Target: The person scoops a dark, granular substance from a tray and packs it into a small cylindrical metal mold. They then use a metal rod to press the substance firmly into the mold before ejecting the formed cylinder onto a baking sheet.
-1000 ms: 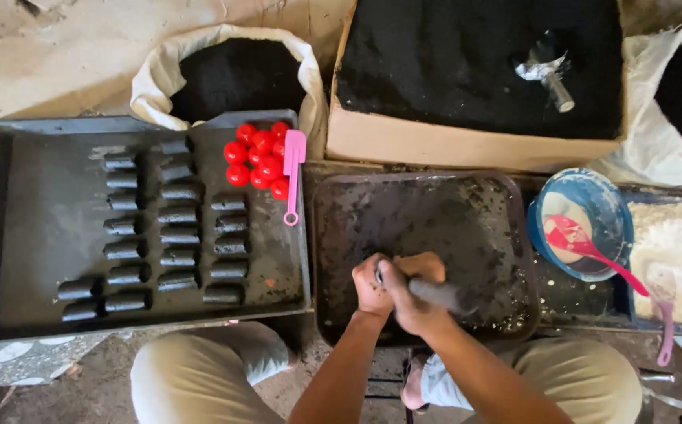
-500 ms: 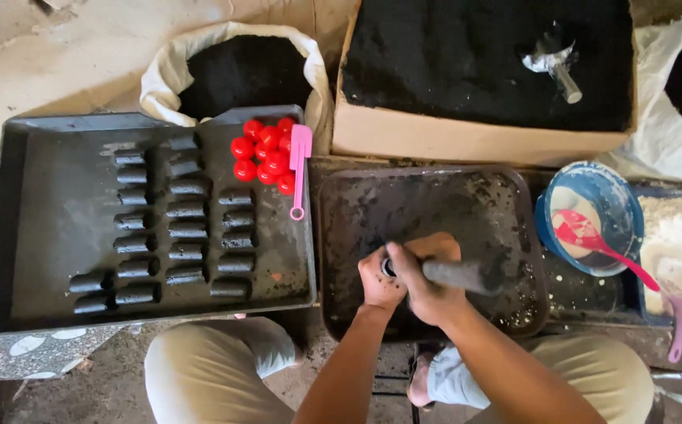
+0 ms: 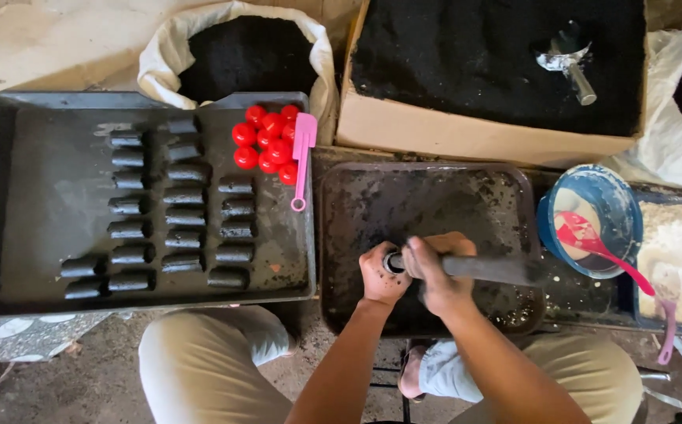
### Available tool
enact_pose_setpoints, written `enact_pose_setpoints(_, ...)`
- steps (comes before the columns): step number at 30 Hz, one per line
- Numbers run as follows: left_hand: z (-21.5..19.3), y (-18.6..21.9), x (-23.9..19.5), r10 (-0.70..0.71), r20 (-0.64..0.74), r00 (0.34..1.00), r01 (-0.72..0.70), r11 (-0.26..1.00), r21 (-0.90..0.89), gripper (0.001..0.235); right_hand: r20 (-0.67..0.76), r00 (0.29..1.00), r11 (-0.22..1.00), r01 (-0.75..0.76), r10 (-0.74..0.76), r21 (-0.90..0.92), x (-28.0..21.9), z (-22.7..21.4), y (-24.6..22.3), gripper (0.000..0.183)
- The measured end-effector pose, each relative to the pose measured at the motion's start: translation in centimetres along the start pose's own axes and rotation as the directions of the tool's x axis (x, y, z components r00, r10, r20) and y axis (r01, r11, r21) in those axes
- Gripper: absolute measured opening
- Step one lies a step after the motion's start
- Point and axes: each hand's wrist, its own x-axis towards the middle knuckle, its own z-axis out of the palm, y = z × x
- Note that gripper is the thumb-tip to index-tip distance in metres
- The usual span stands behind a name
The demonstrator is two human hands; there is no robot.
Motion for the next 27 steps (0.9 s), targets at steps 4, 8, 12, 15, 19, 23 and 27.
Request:
enact_pose_setpoints(4,-0.9,1.2,0.7,-0.002,0.024,1.0,0.003,0.999,-0.032,0.018,-0.044,0.999,0.999,-0.021,0.02,-0.035,-0.5,0.4,1.0,0.063)
enact_pose_setpoints(8,-1.2,1.7,1.1,-0.002,0.036,0.999,0.006,0.995,-0.098,0.018,-0.035,0.999,0.983,0.016,-0.023,-0.182,-0.6,0.4,0.7,0.064)
enact_pose_setpoints(12,-0.7,1.3,0.1,0.023,0.0,1.0,-0.023,1.0,0.019,0.015,-0.038,0.999,0.999,-0.03,0.029,-0.017,-0.5,-0.3,0.1,0.062)
enact_pose_setpoints(15,-1.2,1.6,1.1,0.04,0.022,0.999,-0.04,0.999,-0.011,0.015,-0.042,0.998,0.998,-0.051,0.051,-0.02,0.4,0.2,-1.2,0.063)
enact_pose_setpoints(19,-1.9,3.0,1.1,0.012,0.002,1.0,-0.012,1.0,-0.028,0.017,-0.013,1.0,0.998,-0.027,0.026,-0.063,1.0,1.4,-3.3,0.064)
enact_pose_setpoints(23,-0.2,-1.1,0.1,0.018,0.005,1.0,-0.017,0.997,-0.076,0.017,0.024,0.999,0.989,-0.017,0.021,-0.144,0.9,0.2,-0.2,0.065)
enact_pose_setpoints(27,-0.9,2.0,0.9,0.025,0.002,1.0,-0.025,1.0,-0.011,0.014,-0.025,0.999,0.999,-0.04,0.039,-0.029,-0.7,-1.3,1.9,0.064)
